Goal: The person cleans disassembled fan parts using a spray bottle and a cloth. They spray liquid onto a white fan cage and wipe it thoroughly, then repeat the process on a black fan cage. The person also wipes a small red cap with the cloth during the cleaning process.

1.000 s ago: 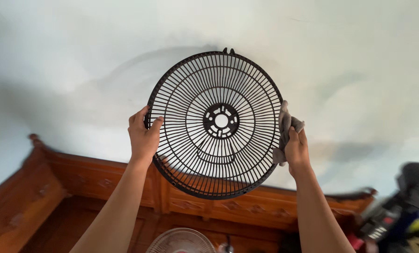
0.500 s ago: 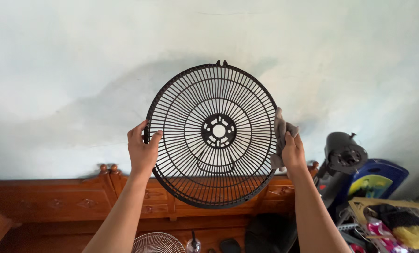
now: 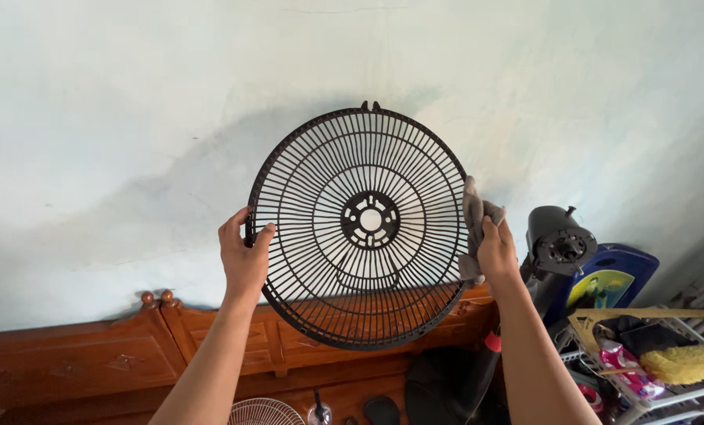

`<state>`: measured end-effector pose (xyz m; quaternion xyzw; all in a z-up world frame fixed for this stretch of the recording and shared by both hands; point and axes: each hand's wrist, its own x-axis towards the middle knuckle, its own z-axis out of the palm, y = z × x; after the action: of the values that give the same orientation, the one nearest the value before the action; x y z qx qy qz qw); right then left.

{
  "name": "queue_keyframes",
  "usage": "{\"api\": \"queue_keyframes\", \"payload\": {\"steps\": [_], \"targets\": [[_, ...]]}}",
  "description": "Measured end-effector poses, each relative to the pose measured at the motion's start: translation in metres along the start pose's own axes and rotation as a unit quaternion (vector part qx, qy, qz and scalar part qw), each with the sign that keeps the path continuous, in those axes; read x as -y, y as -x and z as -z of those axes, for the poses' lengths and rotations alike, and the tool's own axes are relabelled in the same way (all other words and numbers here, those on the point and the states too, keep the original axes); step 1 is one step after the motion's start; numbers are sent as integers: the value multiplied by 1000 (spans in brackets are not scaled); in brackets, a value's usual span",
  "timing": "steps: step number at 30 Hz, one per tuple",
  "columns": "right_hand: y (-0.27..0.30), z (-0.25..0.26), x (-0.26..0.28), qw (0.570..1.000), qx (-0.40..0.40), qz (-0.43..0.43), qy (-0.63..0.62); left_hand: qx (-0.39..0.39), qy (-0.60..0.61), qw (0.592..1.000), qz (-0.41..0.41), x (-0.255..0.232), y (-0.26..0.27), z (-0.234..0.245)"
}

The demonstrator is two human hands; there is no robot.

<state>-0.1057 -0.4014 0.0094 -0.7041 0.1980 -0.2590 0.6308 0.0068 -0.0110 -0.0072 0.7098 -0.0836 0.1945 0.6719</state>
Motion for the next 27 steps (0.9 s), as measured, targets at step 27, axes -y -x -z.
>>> {"api": "queue_keyframes", "payload": {"steps": [27], "targets": [[-25,50,-76,993,104,-16,-58,-113,167,946,252,15,93,-14]]}}
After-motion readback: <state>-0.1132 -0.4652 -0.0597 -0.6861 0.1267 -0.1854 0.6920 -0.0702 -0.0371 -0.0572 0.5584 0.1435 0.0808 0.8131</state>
